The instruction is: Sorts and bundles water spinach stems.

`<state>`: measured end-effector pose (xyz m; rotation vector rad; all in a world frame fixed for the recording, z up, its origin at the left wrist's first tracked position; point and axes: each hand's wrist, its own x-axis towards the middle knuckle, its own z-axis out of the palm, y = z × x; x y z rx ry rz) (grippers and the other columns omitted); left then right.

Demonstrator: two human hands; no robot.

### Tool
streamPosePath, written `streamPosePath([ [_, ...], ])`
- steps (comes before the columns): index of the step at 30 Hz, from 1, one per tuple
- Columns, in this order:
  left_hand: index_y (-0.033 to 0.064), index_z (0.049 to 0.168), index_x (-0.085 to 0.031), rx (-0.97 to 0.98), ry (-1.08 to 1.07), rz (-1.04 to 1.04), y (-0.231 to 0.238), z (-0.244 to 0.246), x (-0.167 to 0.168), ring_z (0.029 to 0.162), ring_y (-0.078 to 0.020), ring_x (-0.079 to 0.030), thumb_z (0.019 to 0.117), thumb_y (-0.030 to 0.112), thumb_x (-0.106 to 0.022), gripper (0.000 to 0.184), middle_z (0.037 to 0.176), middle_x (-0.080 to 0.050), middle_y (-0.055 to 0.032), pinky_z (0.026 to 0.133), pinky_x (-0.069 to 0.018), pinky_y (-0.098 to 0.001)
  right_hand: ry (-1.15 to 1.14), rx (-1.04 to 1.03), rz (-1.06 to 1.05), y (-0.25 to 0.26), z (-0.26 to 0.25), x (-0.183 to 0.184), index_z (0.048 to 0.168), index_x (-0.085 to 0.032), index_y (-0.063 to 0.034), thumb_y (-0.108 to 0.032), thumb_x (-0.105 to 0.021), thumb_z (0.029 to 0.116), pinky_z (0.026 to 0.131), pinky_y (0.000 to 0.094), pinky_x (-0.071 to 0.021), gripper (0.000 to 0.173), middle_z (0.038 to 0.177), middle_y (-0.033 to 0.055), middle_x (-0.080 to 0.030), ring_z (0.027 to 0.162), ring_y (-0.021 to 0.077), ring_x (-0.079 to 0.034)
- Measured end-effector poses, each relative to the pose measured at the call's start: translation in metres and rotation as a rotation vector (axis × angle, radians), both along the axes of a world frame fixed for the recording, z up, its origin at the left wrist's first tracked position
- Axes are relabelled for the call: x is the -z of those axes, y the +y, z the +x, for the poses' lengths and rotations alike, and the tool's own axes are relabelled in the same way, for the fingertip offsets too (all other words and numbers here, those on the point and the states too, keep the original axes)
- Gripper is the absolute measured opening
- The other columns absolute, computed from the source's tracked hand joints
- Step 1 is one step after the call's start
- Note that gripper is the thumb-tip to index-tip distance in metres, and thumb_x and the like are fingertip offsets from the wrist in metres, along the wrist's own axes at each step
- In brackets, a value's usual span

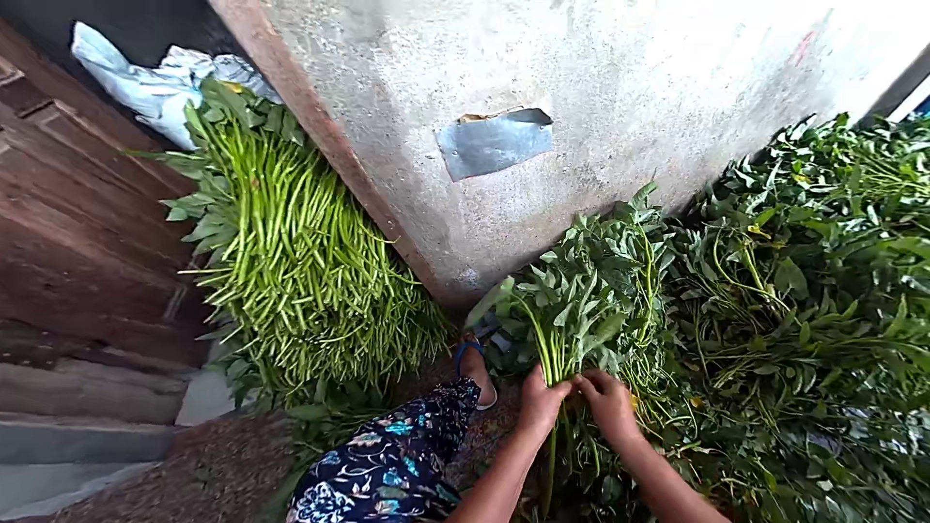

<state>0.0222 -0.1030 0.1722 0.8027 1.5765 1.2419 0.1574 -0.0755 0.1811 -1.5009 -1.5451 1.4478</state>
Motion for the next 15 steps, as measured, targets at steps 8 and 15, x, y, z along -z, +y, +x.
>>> streamPosePath([
  [8, -0.0076, 0.127, -0.055, -0.236, -0.08, -0.014, 0.006, -0.027, -0.001, 0.091, -0.0214, -0.068, 0.0886, -0.005, -0.071, 0.042, 0.106, -0.068, -0.0181, 0.082, -0.0588, -0.0369, 0.064, -0.406, 0.166, -0.021, 0.015, 0.012, 0.11, -0.071, 0.0025, -0.02, -0.054, 0.1045, 0.098, 0.0368, -0.053, 0.029, 0.111, 0.0153, -0.069, 0.104, 0.0208, -0.066],
  [15, -0.0012, 0.138, -0.047, -0.372, -0.51, -0.155, 0.026, -0.043, 0.005, 0.073, -0.0261, -0.069, 0.1003, -0.003, -0.056, 0.039, 0.096, -0.064, -0.0198, 0.067, -0.0621, -0.04, -0.505, -0.235, -0.154, 0.055, 0.1, 0.038, 0.13, -0.065, -0.0013, -0.03, -0.042, 0.11, 0.097, 0.054, -0.0545, 0.041, 0.12, 0.0203, -0.07, 0.106, 0.0343, -0.07],
])
